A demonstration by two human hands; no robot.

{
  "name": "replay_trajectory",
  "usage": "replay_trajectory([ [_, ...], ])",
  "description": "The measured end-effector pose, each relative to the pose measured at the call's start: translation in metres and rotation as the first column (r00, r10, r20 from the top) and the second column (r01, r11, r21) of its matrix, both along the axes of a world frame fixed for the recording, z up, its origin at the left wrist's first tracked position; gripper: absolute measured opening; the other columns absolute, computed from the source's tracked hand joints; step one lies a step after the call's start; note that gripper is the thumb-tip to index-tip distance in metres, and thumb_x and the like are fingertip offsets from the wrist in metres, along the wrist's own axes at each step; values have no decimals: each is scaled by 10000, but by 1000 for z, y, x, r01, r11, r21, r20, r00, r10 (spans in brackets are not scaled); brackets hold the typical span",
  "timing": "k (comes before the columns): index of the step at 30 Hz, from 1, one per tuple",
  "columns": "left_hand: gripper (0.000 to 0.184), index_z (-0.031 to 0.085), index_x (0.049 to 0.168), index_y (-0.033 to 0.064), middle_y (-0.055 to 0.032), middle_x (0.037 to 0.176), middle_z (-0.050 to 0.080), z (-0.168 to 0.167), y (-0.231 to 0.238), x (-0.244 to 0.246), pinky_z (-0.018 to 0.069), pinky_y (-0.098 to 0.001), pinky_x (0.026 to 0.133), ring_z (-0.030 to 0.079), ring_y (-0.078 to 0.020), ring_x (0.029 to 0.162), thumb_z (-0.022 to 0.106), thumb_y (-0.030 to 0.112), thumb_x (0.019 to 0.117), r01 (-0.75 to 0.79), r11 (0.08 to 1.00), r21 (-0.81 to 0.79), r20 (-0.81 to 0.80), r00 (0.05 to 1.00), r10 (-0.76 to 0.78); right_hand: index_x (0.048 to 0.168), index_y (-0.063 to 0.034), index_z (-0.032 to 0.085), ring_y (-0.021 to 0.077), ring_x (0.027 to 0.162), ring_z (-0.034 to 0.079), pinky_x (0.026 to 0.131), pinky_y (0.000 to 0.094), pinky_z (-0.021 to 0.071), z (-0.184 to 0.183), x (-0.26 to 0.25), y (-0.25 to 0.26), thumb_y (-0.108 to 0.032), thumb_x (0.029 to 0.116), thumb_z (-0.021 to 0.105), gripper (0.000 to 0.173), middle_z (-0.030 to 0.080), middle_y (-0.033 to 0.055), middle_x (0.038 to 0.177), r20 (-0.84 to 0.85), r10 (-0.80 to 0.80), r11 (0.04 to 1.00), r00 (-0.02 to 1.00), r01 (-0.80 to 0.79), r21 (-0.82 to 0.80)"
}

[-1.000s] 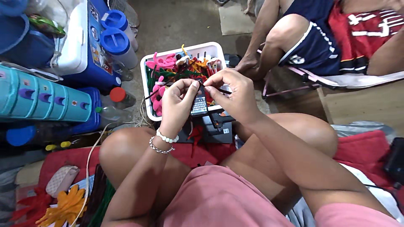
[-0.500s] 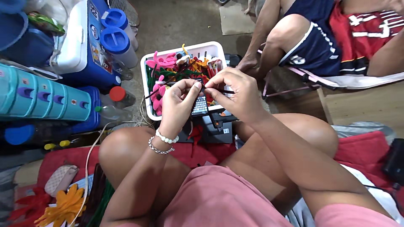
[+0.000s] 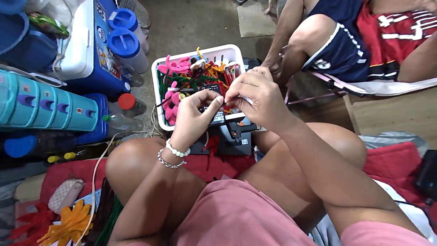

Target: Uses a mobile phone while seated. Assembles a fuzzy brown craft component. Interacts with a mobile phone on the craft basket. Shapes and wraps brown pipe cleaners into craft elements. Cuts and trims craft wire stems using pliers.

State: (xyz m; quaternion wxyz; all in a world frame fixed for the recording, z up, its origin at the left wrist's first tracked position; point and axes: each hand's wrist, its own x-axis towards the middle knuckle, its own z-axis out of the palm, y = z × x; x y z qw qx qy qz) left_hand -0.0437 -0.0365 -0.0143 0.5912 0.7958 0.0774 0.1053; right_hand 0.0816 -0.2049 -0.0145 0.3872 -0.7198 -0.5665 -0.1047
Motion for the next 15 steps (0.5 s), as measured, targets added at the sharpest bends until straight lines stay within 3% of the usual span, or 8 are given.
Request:
replay_trajectory([
  [4,122,723,1007,72,11,861,715,2,2,2,575,-223,681,673,-47,734,628,149,1010,47,985,164,46,997,-56,955,-71,723,261,966,670,1021,562,388,3,3,-3,-137,940,719,68,729,65,934,62,-40,999,997,42,-31],
  [7,95,742,966,86,37,846,727,-1,1,3,577,-204,711,680,-10,757,668,144,978,78,955,287,54,994,-98,955,-80,734,267,958,675,1069,610,342,4,8,-6,-125,954,696,59,728,52,883,167,26,998,986,-15,-62],
  [15,51,756,887,93,53,808,726,-1,6,-1,583,-199,716,682,3,758,730,129,914,335,895,296,-22,939,-344,899,-114,767,297,1084,647,1127,619,281,21,-1,-12,9,957,599,216,724,52,897,383,187,978,904,-135,-159],
])
